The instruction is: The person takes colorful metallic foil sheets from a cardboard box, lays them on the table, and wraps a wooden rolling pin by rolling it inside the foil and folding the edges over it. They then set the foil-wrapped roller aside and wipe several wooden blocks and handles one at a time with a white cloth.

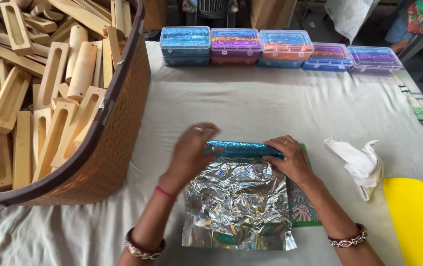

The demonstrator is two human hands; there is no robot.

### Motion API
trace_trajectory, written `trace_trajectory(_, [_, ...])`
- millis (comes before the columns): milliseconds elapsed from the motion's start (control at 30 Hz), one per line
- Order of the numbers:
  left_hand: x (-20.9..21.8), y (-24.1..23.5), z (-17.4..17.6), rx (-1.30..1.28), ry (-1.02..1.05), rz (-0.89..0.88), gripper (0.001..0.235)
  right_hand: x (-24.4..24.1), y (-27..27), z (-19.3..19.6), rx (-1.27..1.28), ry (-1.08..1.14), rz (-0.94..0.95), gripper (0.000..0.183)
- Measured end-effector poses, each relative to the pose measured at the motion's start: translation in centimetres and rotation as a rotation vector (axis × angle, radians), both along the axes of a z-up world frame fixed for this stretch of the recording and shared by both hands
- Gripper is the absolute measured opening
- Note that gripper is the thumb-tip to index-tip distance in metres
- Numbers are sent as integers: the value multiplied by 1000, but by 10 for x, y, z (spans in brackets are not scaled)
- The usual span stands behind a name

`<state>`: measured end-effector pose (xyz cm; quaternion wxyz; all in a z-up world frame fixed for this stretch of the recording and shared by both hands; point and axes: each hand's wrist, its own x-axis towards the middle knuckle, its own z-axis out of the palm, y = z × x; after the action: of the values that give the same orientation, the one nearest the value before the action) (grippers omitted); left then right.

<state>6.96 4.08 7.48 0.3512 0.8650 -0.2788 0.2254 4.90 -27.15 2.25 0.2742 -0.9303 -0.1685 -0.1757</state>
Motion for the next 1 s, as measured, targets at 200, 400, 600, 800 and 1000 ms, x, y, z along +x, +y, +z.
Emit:
trace_trajectory(200, [20,-46,-51,383,51,-77,40,0,-3,-4,6,-70,34,45])
trace_trajectory(400, [13,-44,-50,323,153,-74,32,4,-26,-10,162,137,149,51])
trace_trajectory(600, [16,-44,-63,223,53,-50,39,-2,-24,-1,218,321,18,39])
trace_trajectory(800, [20,-19,-49,260,342,53,49,-4,-16,-4,103,78,76,39])
trace_trajectory(1000, [13,-17,-24,347,45,17,72,-5,-15,-5,34,-11,99,37])
